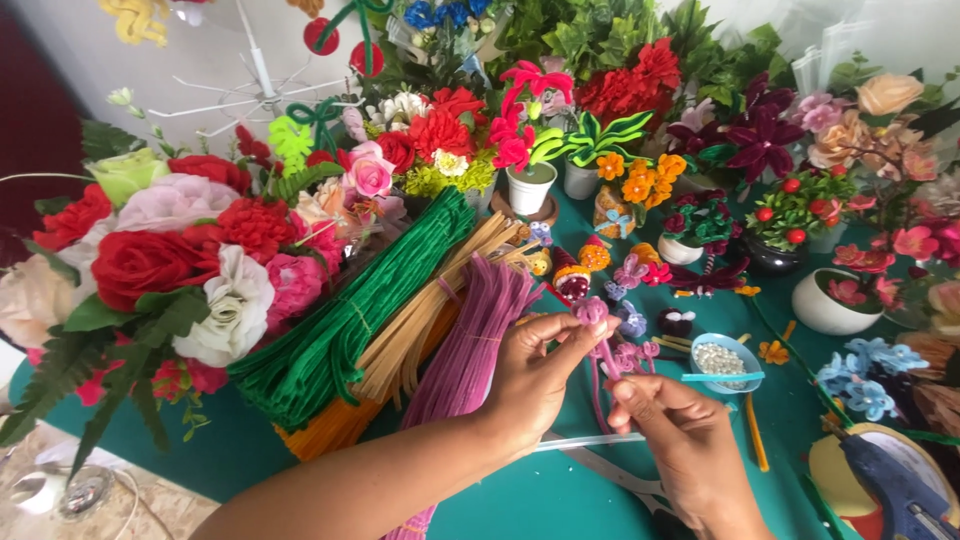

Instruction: The person crafts small pink artificial flowers by manipulating thin pink material around a white rod and securing it to a stem.

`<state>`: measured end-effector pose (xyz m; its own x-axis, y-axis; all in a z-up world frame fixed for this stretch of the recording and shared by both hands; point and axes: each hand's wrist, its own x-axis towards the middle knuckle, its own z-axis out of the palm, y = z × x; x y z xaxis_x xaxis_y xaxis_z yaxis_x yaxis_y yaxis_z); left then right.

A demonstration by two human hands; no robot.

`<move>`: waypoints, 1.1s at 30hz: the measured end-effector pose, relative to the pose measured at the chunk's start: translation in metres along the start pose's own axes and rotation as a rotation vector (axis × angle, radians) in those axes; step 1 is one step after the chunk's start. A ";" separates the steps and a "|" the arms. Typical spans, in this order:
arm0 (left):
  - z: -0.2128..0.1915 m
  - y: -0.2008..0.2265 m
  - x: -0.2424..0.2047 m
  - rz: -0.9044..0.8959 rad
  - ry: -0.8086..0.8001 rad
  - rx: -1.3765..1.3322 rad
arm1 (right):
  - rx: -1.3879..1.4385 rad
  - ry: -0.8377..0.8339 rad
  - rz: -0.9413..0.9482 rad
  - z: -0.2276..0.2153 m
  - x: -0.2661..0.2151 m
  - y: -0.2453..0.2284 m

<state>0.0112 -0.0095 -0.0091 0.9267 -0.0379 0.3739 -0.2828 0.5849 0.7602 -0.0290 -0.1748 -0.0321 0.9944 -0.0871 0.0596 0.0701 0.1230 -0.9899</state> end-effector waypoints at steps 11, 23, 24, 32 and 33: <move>-0.012 0.012 0.019 -0.373 -0.013 0.334 | -0.678 0.180 -0.050 -0.027 0.032 0.004; -0.013 0.021 0.021 -0.218 0.011 0.426 | -1.054 -0.047 0.337 -0.014 0.031 0.004; -0.013 0.020 0.020 -0.222 0.009 0.424 | -1.054 -0.044 0.341 -0.013 0.029 0.005; -0.012 0.018 0.017 -0.231 -0.021 0.404 | -1.231 -0.044 0.102 -0.033 0.033 0.011; -0.012 0.018 0.017 -0.232 -0.019 0.402 | -1.233 -0.046 0.104 -0.040 0.035 0.010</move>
<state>0.0246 0.0102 0.0043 0.9733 -0.1474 0.1762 -0.1454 0.1987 0.9692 0.0034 -0.2165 -0.0452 0.9944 -0.0944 -0.0464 -0.1052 -0.8874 -0.4489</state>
